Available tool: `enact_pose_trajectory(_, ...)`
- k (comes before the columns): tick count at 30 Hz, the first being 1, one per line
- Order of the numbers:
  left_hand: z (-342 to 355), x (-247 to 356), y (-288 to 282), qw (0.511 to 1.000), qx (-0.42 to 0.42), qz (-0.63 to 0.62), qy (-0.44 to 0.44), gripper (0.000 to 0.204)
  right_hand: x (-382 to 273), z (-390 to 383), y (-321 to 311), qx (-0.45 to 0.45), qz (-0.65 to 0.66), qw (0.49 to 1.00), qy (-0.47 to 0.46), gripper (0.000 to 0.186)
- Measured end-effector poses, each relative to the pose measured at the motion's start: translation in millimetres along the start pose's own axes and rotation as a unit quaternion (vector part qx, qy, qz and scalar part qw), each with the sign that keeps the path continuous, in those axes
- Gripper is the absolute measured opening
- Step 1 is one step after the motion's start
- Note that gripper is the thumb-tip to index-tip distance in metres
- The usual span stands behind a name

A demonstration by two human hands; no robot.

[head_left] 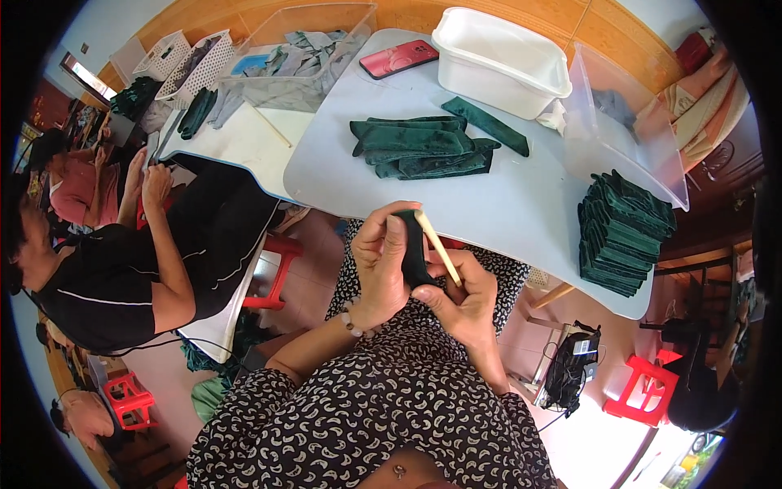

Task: Folding and shaping green leather strips using a wooden stick to prepare them for further assembly.

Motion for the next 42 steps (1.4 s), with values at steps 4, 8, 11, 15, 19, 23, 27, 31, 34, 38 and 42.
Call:
enact_pose_trajectory(4, 13.1, 3.8, 4.0, 0.982, 0.040, -0.181, 0.020, 0.024, -29.4, -12.1, 8.3, -0.036, -0.122, 0.975, -0.185, 0.035)
enact_pose_trajectory(8, 31.8, 2.7, -2.8, 0.920, 0.010, -0.391, -0.030, 0.009, -23.1, -17.5, -4.1, -0.010, -0.113, 0.981, -0.158, 0.034)
enact_pose_trajectory(11, 38.9, 15.7, -1.2, 0.909, 0.015, -0.414, -0.033, 0.014, -13.7, -18.6, -18.2, 0.040, -0.162, 0.981, -0.095, 0.028)
enact_pose_trajectory(15, 44.9, 17.6, -3.5, 0.894, -0.015, -0.447, -0.017, 0.009, -4.6, -29.7, -25.2, 0.080, -0.232, 0.969, -0.037, 0.018)
enact_pose_trajectory(19, 47.6, 19.7, -2.0, 0.889, -0.014, -0.458, -0.015, 0.006, 3.2, -36.5, -21.1, 0.010, -0.274, 0.961, -0.041, 0.019)
enact_pose_trajectory(23, 44.2, 15.8, 1.5, 0.887, -0.024, -0.460, -0.025, 0.006, 6.7, -35.4, -25.7, 0.038, -0.242, 0.969, 0.011, 0.024)
enact_pose_trajectory(27, 41.0, 12.3, 2.5, 0.903, -0.028, -0.428, -0.029, 0.009, 5.1, -32.6, -20.5, 0.021, -0.235, 0.971, -0.023, 0.028)
enact_pose_trajectory(31, 37.6, 1.5, 0.4, 0.937, 0.008, -0.347, -0.030, 0.019, 26.2, -24.2, -15.1, 0.049, -0.015, 0.997, 0.063, 0.022)
enact_pose_trajectory(34, 26.7, -7.6, 4.9, 0.933, 0.027, -0.353, -0.054, 0.020, 28.0, -5.2, 5.9, 0.001, 0.058, 0.996, 0.069, 0.023)
enact_pose_trajectory(38, 21.4, -11.3, 6.0, 0.951, 0.030, -0.293, -0.092, 0.024, 19.9, 7.3, 16.9, 0.000, 0.108, 0.990, 0.092, 0.016)
enact_pose_trajectory(42, 18.2, -12.4, 8.4, 0.953, 0.070, -0.237, -0.175, 0.044, 24.9, 5.3, 17.4, 0.050, 0.118, 0.988, 0.090, 0.013)
Point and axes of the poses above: each hand's wrist, its own z-axis towards the middle knuckle, its own y-axis out of the palm, x = y × z, the point moved 5 cm from there along z, towards the middle knuckle, and after that the axes turned 11 degrees about y, right-handed, at the moved point
